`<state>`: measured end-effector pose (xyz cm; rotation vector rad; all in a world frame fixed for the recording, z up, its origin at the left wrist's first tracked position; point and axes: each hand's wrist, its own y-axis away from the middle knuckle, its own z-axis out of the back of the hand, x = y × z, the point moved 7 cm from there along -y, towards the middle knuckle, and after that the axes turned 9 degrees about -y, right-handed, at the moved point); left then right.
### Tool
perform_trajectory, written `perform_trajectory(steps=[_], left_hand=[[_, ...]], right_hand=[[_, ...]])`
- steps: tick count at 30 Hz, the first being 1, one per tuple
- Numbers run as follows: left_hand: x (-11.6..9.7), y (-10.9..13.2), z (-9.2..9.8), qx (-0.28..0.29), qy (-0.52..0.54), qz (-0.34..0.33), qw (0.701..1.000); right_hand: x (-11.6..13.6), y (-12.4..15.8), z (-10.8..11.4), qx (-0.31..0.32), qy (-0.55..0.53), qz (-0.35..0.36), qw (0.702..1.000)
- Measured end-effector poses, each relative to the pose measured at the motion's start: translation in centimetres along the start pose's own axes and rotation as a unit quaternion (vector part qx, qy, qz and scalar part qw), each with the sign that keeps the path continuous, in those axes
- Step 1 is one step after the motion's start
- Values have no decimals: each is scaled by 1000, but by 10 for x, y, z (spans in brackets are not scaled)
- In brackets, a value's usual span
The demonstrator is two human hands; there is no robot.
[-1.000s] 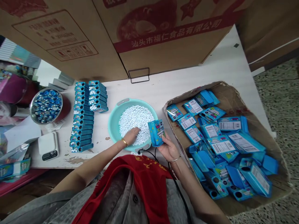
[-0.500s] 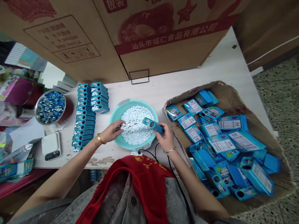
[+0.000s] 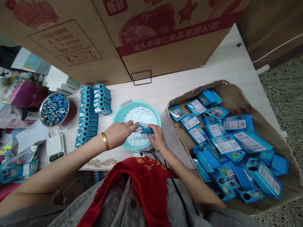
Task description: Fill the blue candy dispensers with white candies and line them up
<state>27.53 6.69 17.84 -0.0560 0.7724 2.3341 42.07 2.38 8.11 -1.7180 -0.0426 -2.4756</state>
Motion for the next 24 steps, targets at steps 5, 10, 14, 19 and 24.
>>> perform_trajectory(steps=[5, 10, 14, 19, 24], left_hand=[[1, 11, 15, -35, 11, 24, 999], [96, 26, -46, -62, 66, 214, 973], [143, 44, -135, -139, 255, 407, 866], [102, 47, -160, -229, 441, 381, 779], [79, 44, -115, -304, 489, 347, 740]], right_hand=[[-9, 1, -1, -9, -15, -9, 1000], [-17, -2, 13, -55, -36, -29, 997], [-26, -6, 25, -110, -96, -71, 987], [-36, -6, 35, -156, -136, -87, 974], [-44, 0, 45, -205, -151, -85, 963]])
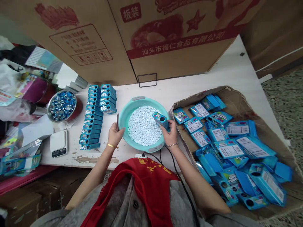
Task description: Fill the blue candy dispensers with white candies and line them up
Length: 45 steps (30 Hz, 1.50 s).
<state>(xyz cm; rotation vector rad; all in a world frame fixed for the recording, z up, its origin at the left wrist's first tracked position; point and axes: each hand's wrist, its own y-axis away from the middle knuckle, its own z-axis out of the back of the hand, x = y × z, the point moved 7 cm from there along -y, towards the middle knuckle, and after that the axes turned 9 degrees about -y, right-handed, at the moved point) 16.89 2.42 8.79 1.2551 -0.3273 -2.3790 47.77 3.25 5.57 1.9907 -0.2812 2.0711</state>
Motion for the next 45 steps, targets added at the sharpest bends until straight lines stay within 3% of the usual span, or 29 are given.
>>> perform_trajectory(steps=[3, 6, 10, 15, 21, 26, 29, 31, 35, 39, 45], left_hand=[[-12, -8, -1, 5, 0, -12, 1000], [-12, -17, 3, 6, -19, -9, 1000], [-14, -28, 12, 4, -54, -52, 997], [8, -53, 21, 36, -121, -49, 991], [47, -91, 25, 61, -265, -70, 960], [56, -113, 6, 89, -310, -86, 943], [36, -109, -6, 67, -351, -148, 922], [21, -98, -11, 32, -406, -198, 892], [15, -80, -16, 34, -516, -221, 827], [11, -73, -23, 25, -546, -242, 802], [17, -64, -87, 194, -525, -299, 773]], right_hand=[[2, 1, 0, -2, -20, -6, 1000], [5, 2, 2, -8, -33, -6, 999], [5, 2, 7, -16, -49, -7, 999], [-8, -8, 3, -2, -40, -48, 998], [-10, -16, -21, 72, -68, -102, 990], [-9, 22, -17, 104, -79, -178, 975], [-9, 52, -2, 92, -60, -205, 973], [-8, 64, 5, 86, -49, -206, 973], [-3, 60, 11, 77, -59, -180, 979], [-1, 38, 8, 66, -68, -148, 985], [-10, 23, 0, 53, -96, -145, 983]])
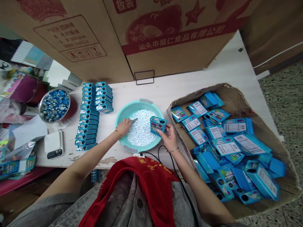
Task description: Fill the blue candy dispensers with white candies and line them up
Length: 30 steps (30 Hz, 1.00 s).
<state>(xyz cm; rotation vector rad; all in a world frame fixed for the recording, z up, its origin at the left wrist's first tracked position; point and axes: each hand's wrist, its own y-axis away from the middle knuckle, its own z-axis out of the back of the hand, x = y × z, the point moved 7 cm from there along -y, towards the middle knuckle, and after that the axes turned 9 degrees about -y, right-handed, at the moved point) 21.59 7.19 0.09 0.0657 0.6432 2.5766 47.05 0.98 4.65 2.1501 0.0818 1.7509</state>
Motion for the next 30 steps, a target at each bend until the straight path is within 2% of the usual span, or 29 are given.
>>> perform_trajectory(steps=[6, 9, 11, 14, 17, 20, 24, 27, 30], left_hand=[[-40, -4, -28, 20, 36, -90, 995], [-69, -4, -32, 3, 115, -151, 982], [-82, -6, -32, -13, 175, -164, 971], [-82, -8, -30, -27, 254, -144, 956], [-67, -1, -23, -49, 312, -124, 941], [-45, 17, -2, -95, 341, -123, 927], [-21, 46, 48, -143, 337, -139, 920], [-12, 61, 87, -143, 307, -145, 930], [-16, 67, 119, -119, 243, -168, 948]], right_hand=[[0, -4, 2, -8, -23, -18, 1000], [1, -5, 2, -14, -41, -26, 999], [3, -6, 1, -13, -41, -27, 999], [9, -8, 0, -11, -25, -12, 1000], [19, -10, 2, -20, 9, 32, 999], [25, -12, 6, -25, 57, 79, 995], [28, -13, 3, -10, 155, 117, 981], [29, -13, -10, 35, 222, 142, 964], [31, -10, -29, 89, 262, 173, 945]])
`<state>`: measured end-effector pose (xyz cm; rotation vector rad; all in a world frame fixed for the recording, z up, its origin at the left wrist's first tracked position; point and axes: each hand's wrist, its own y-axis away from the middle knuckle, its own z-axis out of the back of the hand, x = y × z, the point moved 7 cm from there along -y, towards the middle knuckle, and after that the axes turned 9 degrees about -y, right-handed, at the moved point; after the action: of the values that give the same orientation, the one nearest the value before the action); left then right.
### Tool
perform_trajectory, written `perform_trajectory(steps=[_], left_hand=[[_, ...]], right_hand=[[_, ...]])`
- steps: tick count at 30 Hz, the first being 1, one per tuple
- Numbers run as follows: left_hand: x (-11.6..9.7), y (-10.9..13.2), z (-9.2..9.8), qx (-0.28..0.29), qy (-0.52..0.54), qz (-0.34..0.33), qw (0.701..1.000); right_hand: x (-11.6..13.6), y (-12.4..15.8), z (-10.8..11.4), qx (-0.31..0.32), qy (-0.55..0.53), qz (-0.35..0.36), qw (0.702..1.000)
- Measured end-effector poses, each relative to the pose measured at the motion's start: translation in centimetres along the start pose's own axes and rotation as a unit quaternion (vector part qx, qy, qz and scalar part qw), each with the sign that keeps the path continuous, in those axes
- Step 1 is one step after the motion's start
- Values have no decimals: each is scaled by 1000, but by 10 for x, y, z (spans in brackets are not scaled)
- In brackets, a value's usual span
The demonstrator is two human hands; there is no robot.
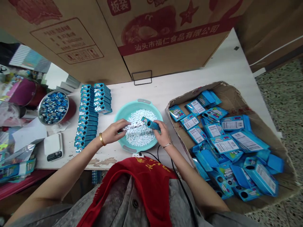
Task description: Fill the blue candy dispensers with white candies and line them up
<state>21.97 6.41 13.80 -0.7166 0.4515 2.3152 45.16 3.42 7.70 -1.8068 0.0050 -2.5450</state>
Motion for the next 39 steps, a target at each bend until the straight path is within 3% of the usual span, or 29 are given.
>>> perform_trajectory(steps=[3, 8, 13, 15, 18, 21, 24, 26, 30, 32, 35, 39], left_hand=[[-19, -12, 9, 72, -98, -7, 993], [-46, -31, 12, 195, -259, 58, 944], [-76, -36, 25, 187, -307, 57, 931], [-69, -34, 30, 173, -299, 61, 936], [-28, -31, 28, 136, -297, 102, 940], [31, -32, -3, 113, -309, 156, 931], [73, -35, -60, 137, -284, 189, 930], [79, -39, -96, 136, -254, 172, 942], [53, -42, -144, 131, -176, 89, 972], [41, -41, -157, 140, -136, 66, 979], [32, -36, -160, 144, -57, 49, 987], [33, -24, -137, 110, 51, 39, 992]], right_hand=[[8, 0, -13, 28, 15, 35, 999], [8, 5, -28, 55, 17, 69, 996], [-2, 6, -31, 39, -6, 48, 998], [-6, 4, -30, 32, -11, 34, 999], [-9, 2, -24, 16, -16, 9, 1000], [-7, -1, -15, -6, -17, 1, 1000], [-5, -6, -7, -22, -18, -10, 1000], [-6, -9, -2, -39, -25, -22, 999], [-10, -12, 6, -72, -43, -48, 995], [-14, -12, 7, -73, -49, -58, 994], [-21, -12, 6, -60, -62, -64, 994], [-26, -13, 7, -60, -94, -60, 992]])
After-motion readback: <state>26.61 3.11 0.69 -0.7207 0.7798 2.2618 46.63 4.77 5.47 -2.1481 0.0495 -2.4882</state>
